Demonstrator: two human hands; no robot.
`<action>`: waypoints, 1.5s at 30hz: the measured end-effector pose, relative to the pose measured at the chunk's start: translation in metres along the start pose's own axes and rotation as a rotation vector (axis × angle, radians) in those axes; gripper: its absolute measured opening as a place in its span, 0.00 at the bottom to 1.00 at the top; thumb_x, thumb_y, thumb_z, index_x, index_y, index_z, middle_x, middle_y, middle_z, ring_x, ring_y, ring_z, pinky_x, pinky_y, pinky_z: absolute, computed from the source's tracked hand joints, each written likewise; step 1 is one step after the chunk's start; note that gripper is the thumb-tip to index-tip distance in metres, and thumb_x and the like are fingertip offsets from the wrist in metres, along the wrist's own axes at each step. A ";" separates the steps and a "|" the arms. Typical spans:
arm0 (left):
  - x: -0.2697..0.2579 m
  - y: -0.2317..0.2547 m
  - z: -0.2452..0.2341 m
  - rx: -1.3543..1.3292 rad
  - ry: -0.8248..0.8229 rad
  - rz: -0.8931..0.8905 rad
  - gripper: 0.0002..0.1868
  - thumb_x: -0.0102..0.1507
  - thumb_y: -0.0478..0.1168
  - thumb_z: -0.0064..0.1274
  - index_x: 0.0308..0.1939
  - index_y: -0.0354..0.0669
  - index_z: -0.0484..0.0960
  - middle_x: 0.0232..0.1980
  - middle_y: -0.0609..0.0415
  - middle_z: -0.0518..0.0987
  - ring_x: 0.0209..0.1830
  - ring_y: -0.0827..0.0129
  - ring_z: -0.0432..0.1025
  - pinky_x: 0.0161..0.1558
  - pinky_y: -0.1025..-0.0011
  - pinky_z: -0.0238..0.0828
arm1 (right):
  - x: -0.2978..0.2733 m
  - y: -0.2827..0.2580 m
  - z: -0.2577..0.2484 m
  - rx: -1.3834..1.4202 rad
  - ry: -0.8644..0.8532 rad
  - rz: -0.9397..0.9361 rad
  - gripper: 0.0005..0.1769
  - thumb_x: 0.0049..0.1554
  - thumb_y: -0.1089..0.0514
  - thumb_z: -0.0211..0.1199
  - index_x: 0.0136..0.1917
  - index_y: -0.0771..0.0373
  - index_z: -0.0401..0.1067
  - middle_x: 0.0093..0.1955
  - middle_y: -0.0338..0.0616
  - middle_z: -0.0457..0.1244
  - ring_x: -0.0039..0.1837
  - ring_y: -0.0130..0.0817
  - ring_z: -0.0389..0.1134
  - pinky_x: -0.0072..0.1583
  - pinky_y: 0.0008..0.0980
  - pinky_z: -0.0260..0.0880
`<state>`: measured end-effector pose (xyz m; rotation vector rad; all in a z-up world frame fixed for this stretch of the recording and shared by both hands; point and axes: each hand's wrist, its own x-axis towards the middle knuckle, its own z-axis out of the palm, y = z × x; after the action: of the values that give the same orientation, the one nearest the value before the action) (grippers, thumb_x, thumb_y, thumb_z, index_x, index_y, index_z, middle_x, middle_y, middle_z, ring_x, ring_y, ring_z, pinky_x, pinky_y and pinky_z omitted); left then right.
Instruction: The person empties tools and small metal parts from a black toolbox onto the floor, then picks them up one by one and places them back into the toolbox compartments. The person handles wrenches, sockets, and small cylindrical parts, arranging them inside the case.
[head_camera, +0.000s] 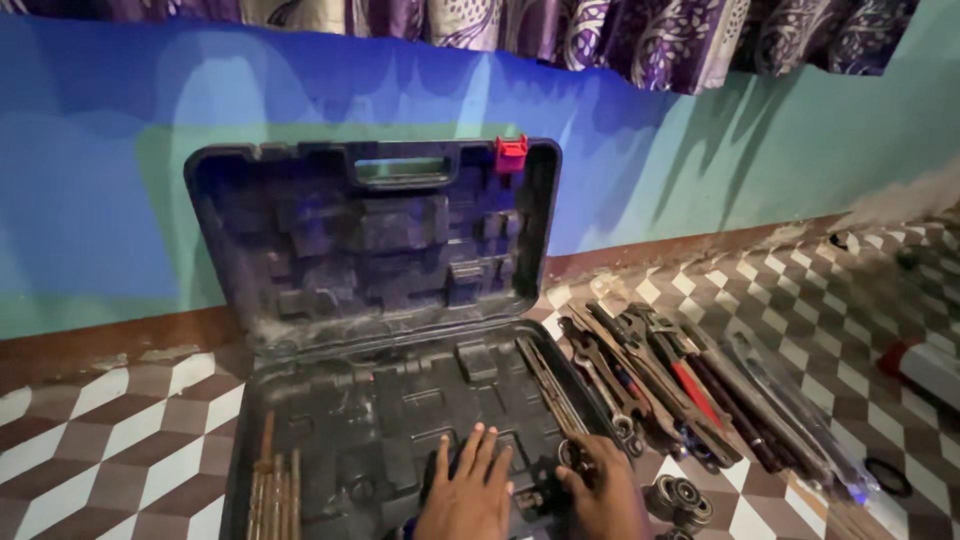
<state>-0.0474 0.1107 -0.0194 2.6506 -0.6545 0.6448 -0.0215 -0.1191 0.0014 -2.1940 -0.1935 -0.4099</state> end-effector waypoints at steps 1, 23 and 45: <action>-0.001 0.002 -0.003 -0.002 0.013 0.000 0.28 0.67 0.48 0.46 0.66 0.34 0.70 0.74 0.35 0.62 0.78 0.45 0.47 0.67 0.29 0.36 | 0.005 0.006 0.003 -0.037 -0.023 0.027 0.32 0.44 0.68 0.75 0.62 0.57 0.76 0.54 0.46 0.70 0.56 0.40 0.72 0.56 0.36 0.74; 0.013 0.027 -0.047 0.032 -0.239 -0.394 0.33 0.69 0.60 0.32 0.71 0.44 0.66 0.80 0.45 0.59 0.80 0.54 0.46 0.72 0.34 0.33 | -0.001 -0.054 0.020 -0.248 -0.171 0.256 0.28 0.40 0.56 0.84 0.55 0.54 0.83 0.48 0.43 0.74 0.50 0.34 0.74 0.53 0.30 0.72; 0.011 0.024 -0.048 -0.029 -0.240 -0.386 0.30 0.70 0.57 0.34 0.66 0.40 0.71 0.72 0.45 0.67 0.78 0.54 0.52 0.73 0.41 0.41 | -0.004 -0.053 0.015 -0.307 -0.320 0.101 0.21 0.41 0.48 0.78 0.50 0.46 0.85 0.49 0.36 0.75 0.57 0.39 0.72 0.62 0.48 0.60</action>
<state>-0.0678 0.1066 0.0318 2.7392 -0.1932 0.2092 -0.0365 -0.0753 0.0311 -2.5534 -0.2025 -0.0288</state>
